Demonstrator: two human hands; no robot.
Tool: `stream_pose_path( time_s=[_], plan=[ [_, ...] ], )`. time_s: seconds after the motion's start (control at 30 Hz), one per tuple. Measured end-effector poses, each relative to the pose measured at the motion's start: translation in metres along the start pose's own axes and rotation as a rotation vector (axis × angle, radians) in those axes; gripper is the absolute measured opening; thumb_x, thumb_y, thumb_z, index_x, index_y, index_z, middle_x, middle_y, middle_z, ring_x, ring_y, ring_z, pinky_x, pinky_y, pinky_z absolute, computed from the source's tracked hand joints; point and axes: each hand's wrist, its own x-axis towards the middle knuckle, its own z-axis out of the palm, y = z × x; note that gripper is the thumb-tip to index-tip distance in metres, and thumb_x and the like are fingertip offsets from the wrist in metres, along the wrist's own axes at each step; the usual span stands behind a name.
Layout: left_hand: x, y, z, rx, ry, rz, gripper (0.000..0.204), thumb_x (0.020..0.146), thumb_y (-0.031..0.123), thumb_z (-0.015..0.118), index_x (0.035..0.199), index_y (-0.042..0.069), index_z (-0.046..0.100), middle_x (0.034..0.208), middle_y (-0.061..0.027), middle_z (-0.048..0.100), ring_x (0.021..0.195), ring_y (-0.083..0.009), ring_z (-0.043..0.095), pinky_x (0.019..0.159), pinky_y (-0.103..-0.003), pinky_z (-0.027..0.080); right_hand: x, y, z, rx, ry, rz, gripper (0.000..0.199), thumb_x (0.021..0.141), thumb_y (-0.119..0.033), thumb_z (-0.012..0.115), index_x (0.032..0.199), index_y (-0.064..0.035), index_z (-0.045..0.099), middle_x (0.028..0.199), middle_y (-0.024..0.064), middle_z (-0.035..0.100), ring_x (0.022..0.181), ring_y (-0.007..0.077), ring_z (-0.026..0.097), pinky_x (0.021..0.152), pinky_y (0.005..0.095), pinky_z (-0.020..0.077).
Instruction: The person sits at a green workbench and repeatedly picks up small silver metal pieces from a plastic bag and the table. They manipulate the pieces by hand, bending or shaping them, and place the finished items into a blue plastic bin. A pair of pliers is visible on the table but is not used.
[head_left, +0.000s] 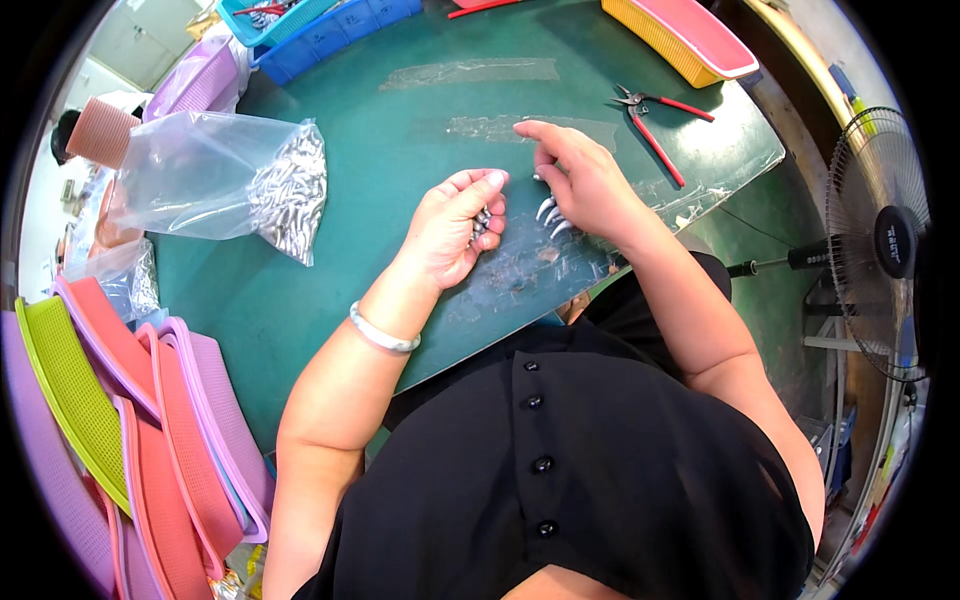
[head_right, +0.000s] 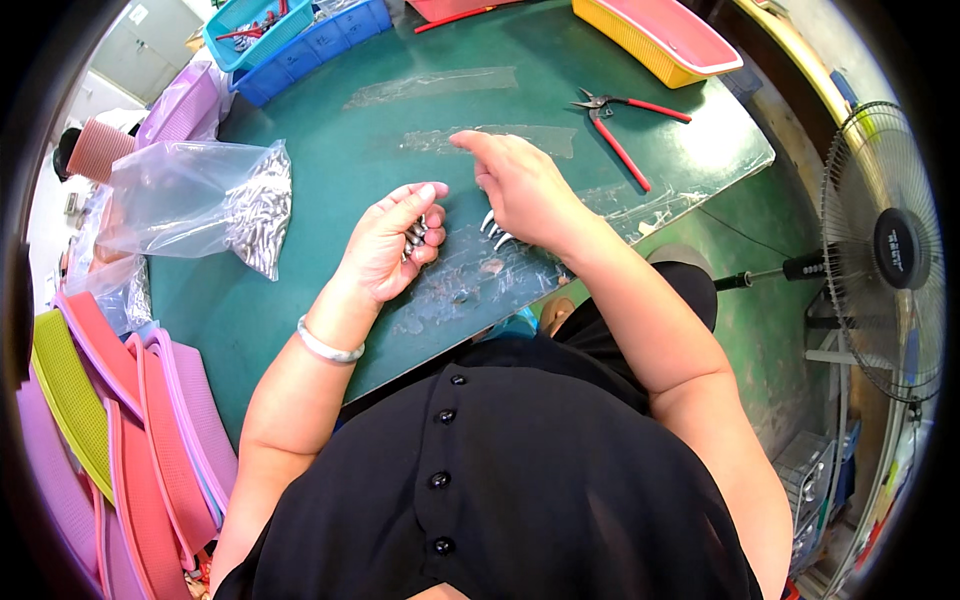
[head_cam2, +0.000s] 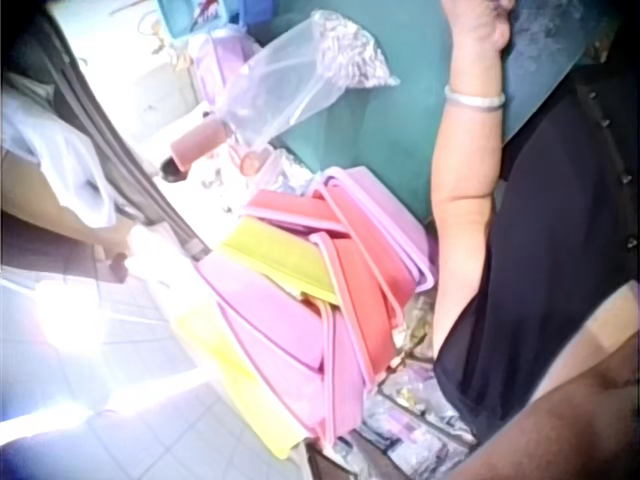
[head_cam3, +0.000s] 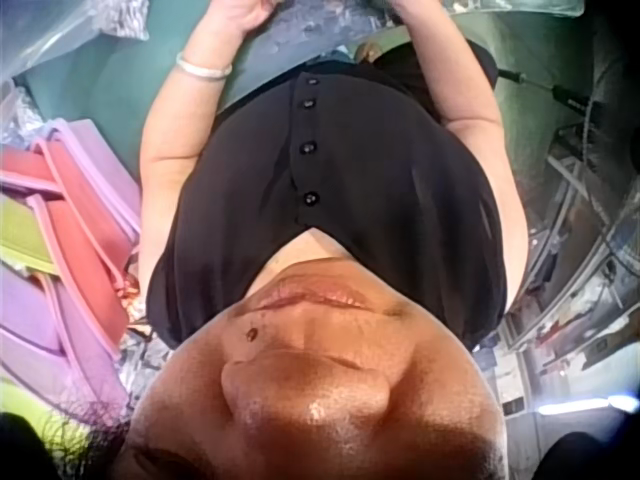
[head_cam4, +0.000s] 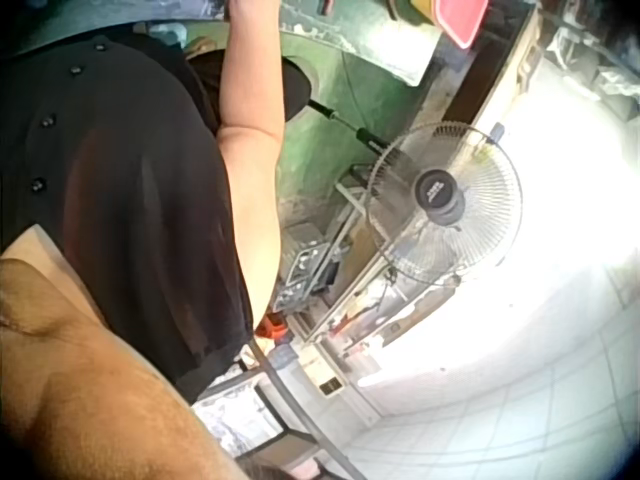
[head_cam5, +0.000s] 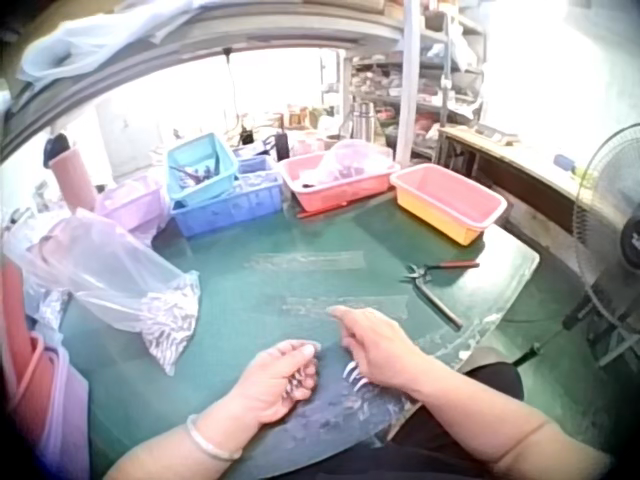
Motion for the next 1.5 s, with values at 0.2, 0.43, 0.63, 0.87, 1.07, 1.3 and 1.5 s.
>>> stream_pose_path(
  time_s=[0.2, 0.43, 0.63, 0.87, 1.07, 1.3, 1.5],
  plan=[
    [-0.001, -0.002, 0.0, 0.055, 0.035, 0.021, 0.014, 0.087, 0.018, 0.058, 0.093, 0.005, 0.055, 0.068, -0.0009, 0.051, 0.055, -0.0084, 0.046, 0.042, -0.018, 0.034, -0.005, 0.007, -0.007, -0.167, -0.084, 0.02, 0.035, 0.074, 0.0, 0.055, 0.108, -0.0046, 0.055, 0.082, 0.0105, 0.06, 0.08, 0.0296, 0.053, 0.074, 0.0375, 0.0441],
    [-0.006, -0.001, 0.0, 0.07, 0.055, 0.026, 0.014, 0.089, 0.016, 0.054, 0.095, 0.004, 0.054, 0.068, -0.0018, 0.051, 0.053, -0.0074, 0.046, 0.038, -0.015, 0.032, -0.001, 0.006, -0.005, -0.247, -0.14, -0.004, 0.033, 0.072, -0.002, 0.055, 0.105, -0.0051, 0.057, 0.078, 0.0104, 0.06, 0.077, 0.0286, 0.053, 0.071, 0.0376, 0.044],
    [-0.019, 0.038, 0.007, 0.136, 0.125, 0.148, 0.011, 0.087, 0.012, 0.055, 0.094, 0.004, 0.055, 0.067, -0.002, 0.05, 0.052, -0.008, 0.045, 0.036, -0.016, 0.027, 0.004, -0.007, -0.016, -0.228, -0.187, 0.016, 0.036, 0.072, -0.001, 0.056, 0.108, -0.005, 0.056, 0.078, 0.0103, 0.06, 0.078, 0.0279, 0.054, 0.07, 0.0376, 0.0441],
    [-0.096, 0.181, 0.002, 0.488, 0.278, 0.993, 0.008, 0.083, 0.009, 0.06, 0.087, 0.003, 0.058, 0.063, -0.0009, 0.054, 0.049, -0.007, 0.048, 0.039, -0.018, 0.033, 0.008, -0.002, -0.011, -0.273, -0.266, -0.031, 0.038, 0.073, 0.001, 0.054, 0.111, -0.0017, 0.051, 0.086, 0.0138, 0.062, 0.083, 0.0307, 0.055, 0.077, 0.0395, 0.0429],
    [-0.137, 0.276, -0.042, 0.906, 0.921, 0.942, 0.013, 0.086, 0.016, 0.057, 0.092, 0.005, 0.058, 0.069, 0.0002, 0.053, 0.054, -0.0062, 0.046, 0.043, -0.017, 0.034, 0.009, 0.009, -0.009, -0.242, -0.237, -0.114, 0.043, 0.072, 0.004, 0.053, 0.114, -0.0002, 0.048, 0.089, 0.0169, 0.06, 0.081, 0.0335, 0.055, 0.078, 0.0401, 0.0433],
    [-0.124, 0.279, -0.09, 0.694, 0.752, 0.471, 0.026, 0.089, 0.024, 0.05, 0.098, 0.0, 0.057, 0.09, -0.0076, 0.056, 0.082, -0.0171, 0.054, 0.067, -0.031, 0.047, 0.016, 0.002, -0.014, 0.009, -0.212, 0.01, 0.048, 0.07, 0.007, 0.05, 0.117, 0.0016, 0.045, 0.073, 0.0128, 0.053, 0.069, 0.0296, 0.054, 0.065, 0.0367, 0.0446],
    [-0.127, 0.278, -0.059, 1.125, 0.732, 0.319, 0.035, 0.088, 0.032, 0.044, 0.106, 0.007, 0.059, 0.107, -0.0059, 0.055, 0.096, -0.0184, 0.05, 0.085, -0.041, 0.037, 0.015, -0.005, -0.018, 0.185, -0.216, 0.099, 0.049, 0.071, 0.009, 0.051, 0.119, -0.0004, 0.046, 0.071, 0.0082, 0.049, 0.061, 0.0201, 0.049, 0.06, 0.0284, 0.0425]
  ],
)
